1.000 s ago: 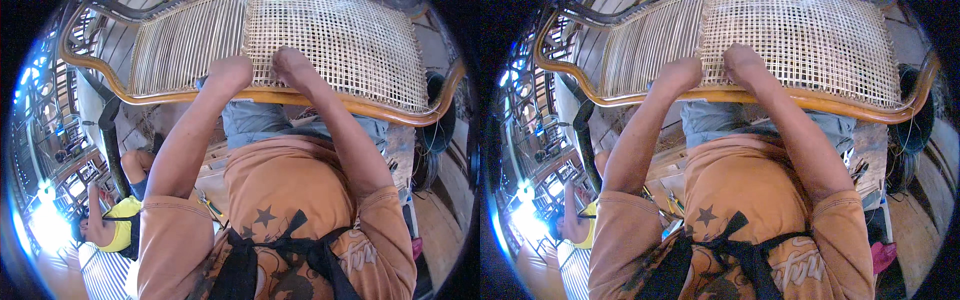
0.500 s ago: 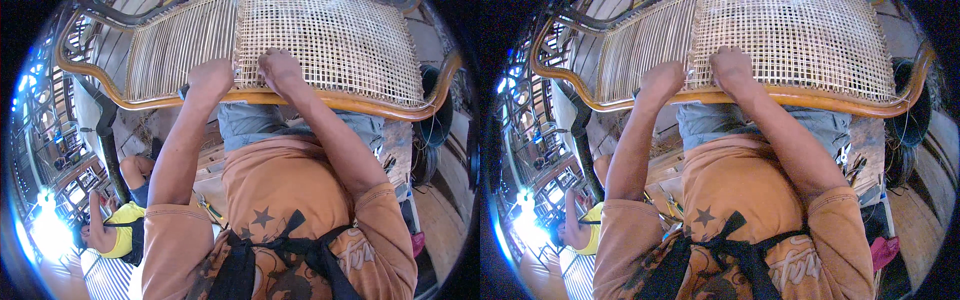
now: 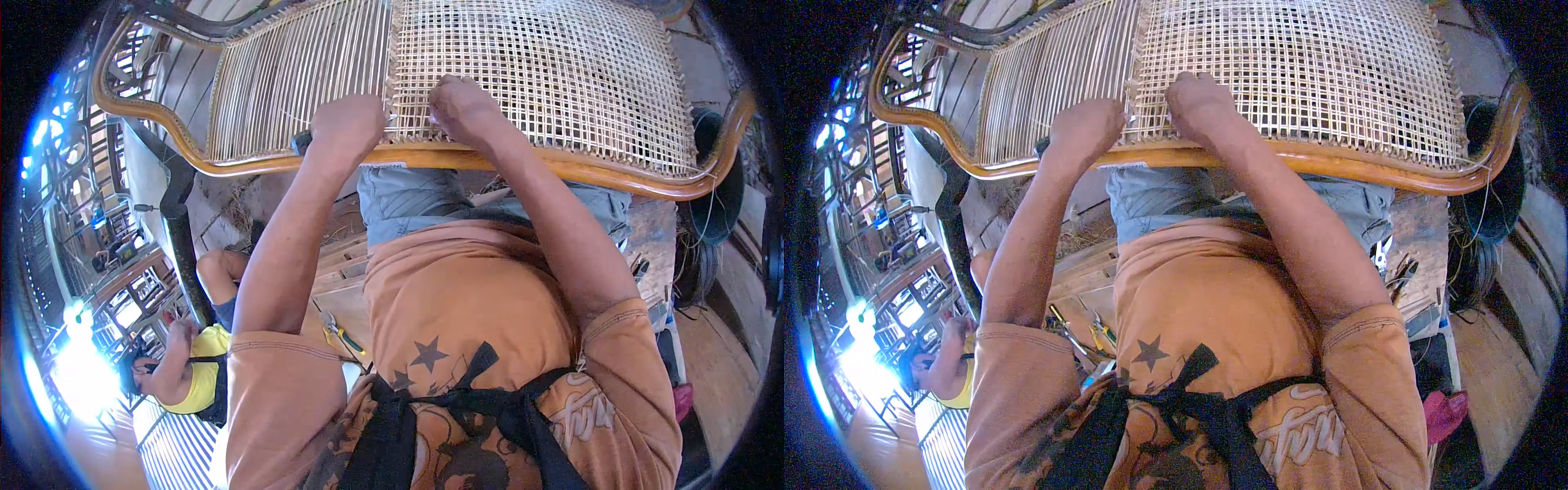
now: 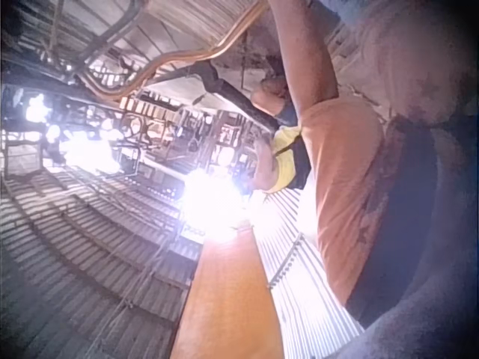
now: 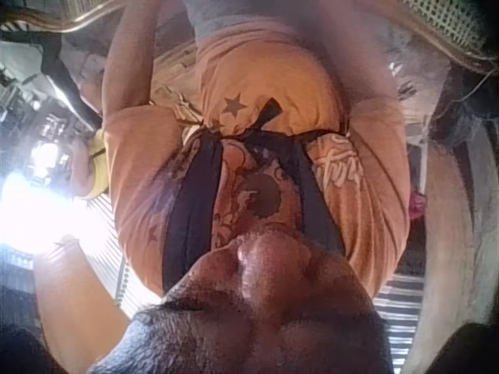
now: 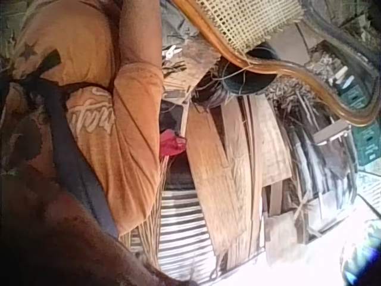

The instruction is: Repairing or weaving a rattan bench seat using strips of material and a small tool.

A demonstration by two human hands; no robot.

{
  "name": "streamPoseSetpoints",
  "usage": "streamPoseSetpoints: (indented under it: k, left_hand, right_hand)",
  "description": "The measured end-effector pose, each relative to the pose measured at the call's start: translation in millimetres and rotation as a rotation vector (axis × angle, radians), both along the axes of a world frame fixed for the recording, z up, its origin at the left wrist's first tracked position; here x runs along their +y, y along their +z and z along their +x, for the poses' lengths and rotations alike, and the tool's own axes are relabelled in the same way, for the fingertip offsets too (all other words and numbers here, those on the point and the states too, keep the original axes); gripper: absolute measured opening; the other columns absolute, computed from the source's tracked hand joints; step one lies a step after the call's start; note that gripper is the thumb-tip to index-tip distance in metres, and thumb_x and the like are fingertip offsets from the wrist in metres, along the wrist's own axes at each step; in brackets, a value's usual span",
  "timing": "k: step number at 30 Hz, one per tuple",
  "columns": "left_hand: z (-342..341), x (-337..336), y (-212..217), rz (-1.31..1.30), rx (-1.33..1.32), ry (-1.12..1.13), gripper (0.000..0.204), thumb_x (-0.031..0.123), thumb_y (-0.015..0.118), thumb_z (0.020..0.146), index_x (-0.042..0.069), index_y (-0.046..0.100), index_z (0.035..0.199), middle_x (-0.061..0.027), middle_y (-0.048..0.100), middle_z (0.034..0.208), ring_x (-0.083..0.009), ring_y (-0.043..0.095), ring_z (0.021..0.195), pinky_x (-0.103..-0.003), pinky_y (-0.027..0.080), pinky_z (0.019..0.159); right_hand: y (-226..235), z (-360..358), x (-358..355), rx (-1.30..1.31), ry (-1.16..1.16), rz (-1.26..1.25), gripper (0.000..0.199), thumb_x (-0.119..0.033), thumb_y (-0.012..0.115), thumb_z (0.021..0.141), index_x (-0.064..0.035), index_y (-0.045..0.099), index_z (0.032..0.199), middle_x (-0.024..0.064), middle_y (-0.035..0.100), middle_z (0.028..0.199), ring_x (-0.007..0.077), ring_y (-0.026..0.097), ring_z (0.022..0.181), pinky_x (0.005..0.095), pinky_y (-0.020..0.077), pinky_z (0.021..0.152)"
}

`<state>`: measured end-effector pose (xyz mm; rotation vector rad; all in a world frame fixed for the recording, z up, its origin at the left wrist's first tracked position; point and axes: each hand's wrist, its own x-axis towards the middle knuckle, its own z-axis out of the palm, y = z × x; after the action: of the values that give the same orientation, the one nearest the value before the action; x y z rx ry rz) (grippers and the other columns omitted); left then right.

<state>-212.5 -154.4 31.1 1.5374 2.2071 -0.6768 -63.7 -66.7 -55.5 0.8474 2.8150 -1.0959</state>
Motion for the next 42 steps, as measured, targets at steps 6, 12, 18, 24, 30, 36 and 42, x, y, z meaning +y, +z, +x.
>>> streamPoseSetpoints:
  k: [6, 12, 18, 24, 30, 36, 42]
  left_hand:
    - [-4, 0, 0, -0.077, -0.089, -0.070, 0.028, 0.024, 0.047, 0.084, 0.004, 0.067, 0.087, -0.0201, 0.065, 0.087, -0.0361, 0.064, 0.083, -0.046, 0.050, 0.070]
    - [1, -2, 0, -0.089, -0.139, 0.163, 0.050, 0.050, 0.051, 0.081, 0.003, 0.067, 0.087, -0.0206, 0.065, 0.088, -0.0363, 0.063, 0.085, -0.047, 0.049, 0.075]
    - [2, -1, -1, -0.093, -0.094, 0.282, 0.061, 0.060, 0.055, 0.074, 0.003, 0.067, 0.092, -0.0188, 0.065, 0.094, -0.0340, 0.062, 0.091, -0.046, 0.048, 0.079]
    - [1, -4, 1, -0.088, -0.136, 0.316, 0.061, 0.059, 0.055, 0.074, 0.003, 0.067, 0.096, -0.0185, 0.065, 0.097, -0.0337, 0.062, 0.093, -0.045, 0.048, 0.080]
    - [-6, -9, 1, -0.076, -0.138, 0.195, 0.047, 0.047, 0.054, 0.080, 0.004, 0.066, 0.091, -0.0178, 0.065, 0.095, -0.0343, 0.062, 0.090, -0.046, 0.048, 0.077]
    - [0, -10, -8, 0.184, -0.133, 0.176, 0.029, 0.028, 0.058, 0.081, 0.009, 0.061, 0.102, -0.0182, 0.063, 0.089, -0.0353, 0.060, 0.088, -0.047, 0.046, 0.076]
    - [1, -29, -26, 0.422, -0.227, 0.287, 0.024, 0.028, 0.059, 0.081, 0.012, 0.064, 0.097, -0.0167, 0.064, 0.089, -0.0345, 0.062, 0.086, -0.047, 0.048, 0.075]
  right_hand:
    - [4, 0, 0, -0.012, 0.002, -0.013, 0.014, -0.016, 0.055, 0.082, -0.0056, 0.064, 0.085, 0.0135, 0.058, 0.097, 0.0334, 0.054, 0.095, 0.0408, 0.0447, 0.085]
    - [13, 0, 0, -0.074, -0.016, -0.013, 0.016, -0.018, 0.056, 0.080, -0.0062, 0.065, 0.088, 0.0131, 0.057, 0.103, 0.0336, 0.054, 0.097, 0.0408, 0.0447, 0.086]
    - [4, 0, 1, -0.028, 0.000, 0.000, 0.019, -0.018, 0.057, 0.078, -0.0035, 0.065, 0.087, 0.0154, 0.059, 0.099, 0.0334, 0.055, 0.097, 0.0419, 0.0445, 0.086]
    - [8, -3, -7, -0.002, -0.011, 0.046, 0.018, -0.018, 0.058, 0.077, -0.0052, 0.066, 0.087, 0.0158, 0.059, 0.099, 0.0331, 0.055, 0.097, 0.0421, 0.0461, 0.083]
    - [33, -15, -24, -0.217, -0.277, 0.032, 0.022, -0.022, 0.059, 0.080, -0.0078, 0.067, 0.095, 0.0102, 0.059, 0.106, 0.0303, 0.055, 0.101, 0.0426, 0.0474, 0.083]
    - [34, -19, -22, -0.199, -0.348, 0.042, 0.020, -0.018, 0.055, 0.080, -0.0085, 0.069, 0.091, 0.0092, 0.060, 0.103, 0.0281, 0.055, 0.101, 0.0434, 0.0444, 0.082]
    - [18, -15, -12, -0.203, -0.196, 0.046, 0.023, -0.019, 0.061, 0.076, -0.0080, 0.067, 0.095, 0.0101, 0.063, 0.096, 0.0297, 0.059, 0.094, 0.0403, 0.0482, 0.083]
